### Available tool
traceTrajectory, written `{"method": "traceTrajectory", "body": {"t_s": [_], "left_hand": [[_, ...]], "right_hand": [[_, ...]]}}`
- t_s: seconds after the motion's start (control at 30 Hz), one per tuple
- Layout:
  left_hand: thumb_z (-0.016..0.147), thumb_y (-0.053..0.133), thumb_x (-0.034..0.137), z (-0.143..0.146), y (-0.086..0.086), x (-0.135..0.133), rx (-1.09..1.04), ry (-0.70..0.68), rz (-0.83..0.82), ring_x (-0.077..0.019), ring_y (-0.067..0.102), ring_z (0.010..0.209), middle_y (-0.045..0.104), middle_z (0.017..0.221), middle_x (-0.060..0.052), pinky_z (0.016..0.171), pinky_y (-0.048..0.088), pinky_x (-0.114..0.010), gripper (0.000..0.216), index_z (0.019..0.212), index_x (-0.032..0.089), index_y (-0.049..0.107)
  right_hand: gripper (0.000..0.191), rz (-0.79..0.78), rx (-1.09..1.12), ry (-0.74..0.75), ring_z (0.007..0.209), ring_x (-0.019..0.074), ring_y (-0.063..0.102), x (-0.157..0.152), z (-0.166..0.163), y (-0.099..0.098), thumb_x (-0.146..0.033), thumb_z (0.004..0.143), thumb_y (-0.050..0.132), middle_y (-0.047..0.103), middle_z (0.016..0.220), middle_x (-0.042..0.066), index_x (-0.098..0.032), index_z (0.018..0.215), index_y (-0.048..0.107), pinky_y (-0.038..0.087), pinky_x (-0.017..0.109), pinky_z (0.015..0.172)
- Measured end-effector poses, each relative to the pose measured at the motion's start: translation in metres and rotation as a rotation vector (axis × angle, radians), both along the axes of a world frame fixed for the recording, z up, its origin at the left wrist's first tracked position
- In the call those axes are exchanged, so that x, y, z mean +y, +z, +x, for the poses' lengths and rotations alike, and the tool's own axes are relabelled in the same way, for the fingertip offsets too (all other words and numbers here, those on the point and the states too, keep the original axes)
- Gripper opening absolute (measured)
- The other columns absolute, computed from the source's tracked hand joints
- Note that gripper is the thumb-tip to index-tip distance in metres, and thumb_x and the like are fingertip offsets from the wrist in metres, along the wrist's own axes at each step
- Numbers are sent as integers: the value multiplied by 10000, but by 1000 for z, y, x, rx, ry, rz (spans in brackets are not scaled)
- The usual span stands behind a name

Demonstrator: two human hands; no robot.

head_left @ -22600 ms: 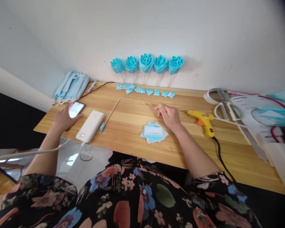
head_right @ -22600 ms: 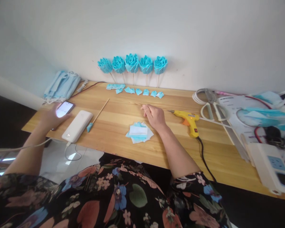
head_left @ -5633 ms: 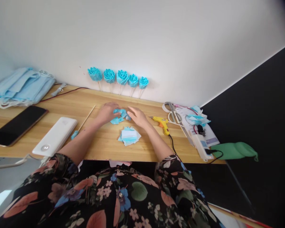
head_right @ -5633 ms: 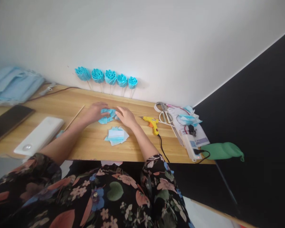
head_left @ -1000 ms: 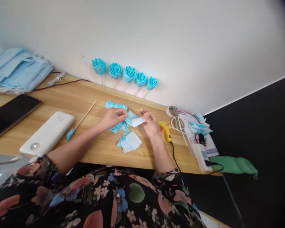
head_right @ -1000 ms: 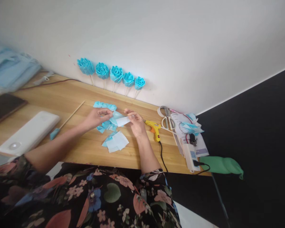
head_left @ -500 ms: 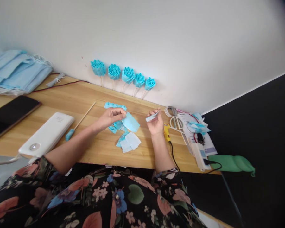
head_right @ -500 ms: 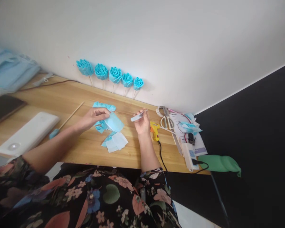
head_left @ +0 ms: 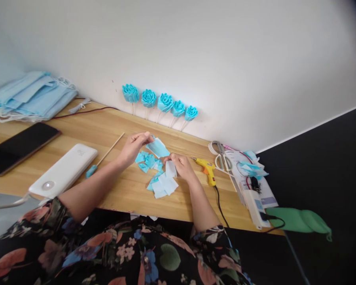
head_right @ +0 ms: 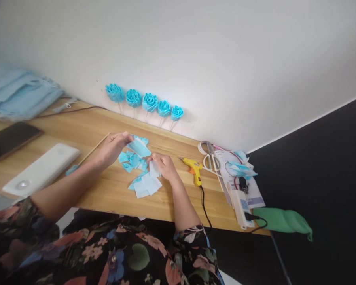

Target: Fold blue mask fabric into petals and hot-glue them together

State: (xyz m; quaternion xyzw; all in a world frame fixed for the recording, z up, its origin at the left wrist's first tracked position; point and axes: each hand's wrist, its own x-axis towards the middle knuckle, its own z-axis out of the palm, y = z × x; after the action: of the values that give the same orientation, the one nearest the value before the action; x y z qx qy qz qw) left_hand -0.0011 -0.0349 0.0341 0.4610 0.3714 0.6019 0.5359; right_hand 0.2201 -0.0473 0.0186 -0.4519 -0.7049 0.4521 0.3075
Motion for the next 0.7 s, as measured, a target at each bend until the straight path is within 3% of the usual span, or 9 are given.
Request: {"method": "traceTrajectory", "body": {"t_s": [0.13,0.23,0.33,0.53,0.7], "left_hand": [[779,658,512,1,-2,-1,-28,-23,-28,-198,637,755,693,725,-49,799,498,-331,373,675,156,697],[800,643,523,1,-6,-1,30,-30,-20,-202,643,776,714,764,-60,809,500,-333,384,709,158,724],[818,628,519,2,-7,-2,104,-44,7,-196,641,770,728,785,-61,797,502,-324,383,729,165,743],[812,619,491,4,-2,-5,244,-64,66,-195,648,723,733,728,-44,744,512,-319,357,690,180,748],[807,621,469,6,-9,-2,197,-9,55,-190,642,699,727,707,-44,740,514,-325,339,677,182,747]], "right_hand": [[515,178,20,-100,1020,239,665,4,1,-1,-623,923,427,738,1092,56,-224,1072,717,478,352,911],[473,155,137,-43,1229,243,580,2,-1,1,-575,908,508,667,1278,46,-250,1221,650,396,366,1075],[425,54,241,-42,1195,238,591,-2,-7,1,-526,857,614,681,1229,50,-237,1167,656,425,352,1045],[208,11,368,-292,862,164,613,-1,-11,-5,-402,781,698,678,880,-5,-222,876,655,473,268,825],[172,49,434,-337,895,154,592,0,-11,-4,-345,730,738,646,978,8,-209,803,662,459,258,815]]}}
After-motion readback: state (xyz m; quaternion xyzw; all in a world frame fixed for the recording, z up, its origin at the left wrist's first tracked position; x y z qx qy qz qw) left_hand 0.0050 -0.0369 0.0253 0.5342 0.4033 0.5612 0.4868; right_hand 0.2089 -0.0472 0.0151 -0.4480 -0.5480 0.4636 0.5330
